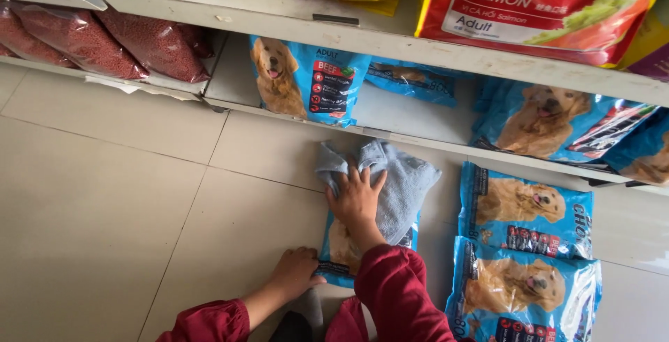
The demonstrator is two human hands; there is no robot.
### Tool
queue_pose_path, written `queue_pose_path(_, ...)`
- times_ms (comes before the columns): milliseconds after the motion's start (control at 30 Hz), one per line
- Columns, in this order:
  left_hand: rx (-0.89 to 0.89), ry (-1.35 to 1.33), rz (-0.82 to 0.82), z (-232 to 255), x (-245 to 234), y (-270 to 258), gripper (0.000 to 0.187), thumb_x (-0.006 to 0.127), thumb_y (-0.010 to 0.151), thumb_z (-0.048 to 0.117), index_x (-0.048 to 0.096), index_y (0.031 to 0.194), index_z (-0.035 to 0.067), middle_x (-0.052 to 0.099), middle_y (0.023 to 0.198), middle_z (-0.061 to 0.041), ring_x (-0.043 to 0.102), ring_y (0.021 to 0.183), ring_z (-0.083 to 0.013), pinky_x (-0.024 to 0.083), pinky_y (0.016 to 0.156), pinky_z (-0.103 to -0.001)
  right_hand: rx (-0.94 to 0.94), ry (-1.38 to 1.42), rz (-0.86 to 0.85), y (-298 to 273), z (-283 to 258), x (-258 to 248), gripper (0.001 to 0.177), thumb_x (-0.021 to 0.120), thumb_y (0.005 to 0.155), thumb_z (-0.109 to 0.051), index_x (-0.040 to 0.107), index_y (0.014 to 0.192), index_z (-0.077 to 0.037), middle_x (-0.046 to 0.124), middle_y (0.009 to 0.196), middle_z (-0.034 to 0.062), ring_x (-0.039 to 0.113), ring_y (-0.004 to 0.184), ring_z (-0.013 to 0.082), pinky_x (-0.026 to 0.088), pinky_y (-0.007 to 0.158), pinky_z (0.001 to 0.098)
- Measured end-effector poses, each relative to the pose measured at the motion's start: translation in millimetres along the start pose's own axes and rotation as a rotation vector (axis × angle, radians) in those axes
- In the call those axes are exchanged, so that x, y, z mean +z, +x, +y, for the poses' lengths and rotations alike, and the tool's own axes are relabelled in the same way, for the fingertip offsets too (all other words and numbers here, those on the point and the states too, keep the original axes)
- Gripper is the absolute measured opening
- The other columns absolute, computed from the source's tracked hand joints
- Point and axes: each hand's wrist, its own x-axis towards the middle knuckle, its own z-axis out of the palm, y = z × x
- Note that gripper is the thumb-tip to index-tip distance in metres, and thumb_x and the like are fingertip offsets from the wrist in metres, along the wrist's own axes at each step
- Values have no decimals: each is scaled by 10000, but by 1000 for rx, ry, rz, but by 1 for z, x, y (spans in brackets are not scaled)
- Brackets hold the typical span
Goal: Wiping down bags of dog food with a cloth in a grocery store aisle
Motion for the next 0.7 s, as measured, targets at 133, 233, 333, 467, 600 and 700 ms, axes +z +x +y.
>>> queue_pose_path(133, 44, 39, 54, 1, -1, -3, 379, 709, 903, 428, 736, 934, 51, 645, 1158, -89, 562, 1114, -306, 408, 917, -462, 44, -70, -230, 30, 13, 2, 495, 473, 997, -482, 630, 1284, -110, 577, 1389, 86, 494, 1274, 364, 117, 1169, 768)
queue_pose_path(233, 82, 85, 60, 6, -11, -4, 379, 722, 930, 398, 720, 905, 19, 652, 1076, -124, 588, 1012, -307, 438, 854, -450, 21, -29, -226, 42, 33, 3, 541, 477, 986, -486, 605, 1308, -72, 563, 1430, 132, 506, 1328, 383, 284, 1120, 648)
queue_pose_path(333, 57, 138, 25, 5, -7, -4, 402, 715, 931, 451, 736, 902, 50, 660, 1040, -106, 592, 995, -305, 439, 801, -458, -132, 54, -234, 37, 56, -13, 554, 507, 978, -517, 610, 1331, -102, 591, 1343, 149, 540, 1240, 393, 374, 1001, 516)
queue_pose_path(467, 9, 69, 69, 11, -14, -5, 331, 721, 890, 432, 747, 891, 102, 649, 1058, -69, 582, 1047, -301, 428, 834, -465, -190, 42, -216, 31, 92, -33, 458, 463, 1001, -462, 660, 1270, -148, 644, 1356, 121, 626, 1175, 321, 425, 1077, 534)
queue_pose_path(600, -75, 63, -90, 26, -38, -8, 308, 683, 974, 413, 741, 1004, 111, 635, 1067, -64, 571, 1085, -280, 415, 896, -478, 162, 48, -30, 11, 124, -28, 514, 408, 1058, -460, 711, 1250, -92, 700, 1290, 153, 647, 1200, 319, 341, 1185, 495)
queue_pose_path(700, -24, 96, 17, 8, -11, -1, 341, 733, 914, 462, 765, 924, 123, 642, 1029, -51, 588, 1040, -283, 442, 882, -440, 415, 202, 125, -7, 132, -9, 394, 509, 1007, -345, 696, 1148, -29, 630, 1223, 200, 560, 1163, 484, 473, 974, 582)
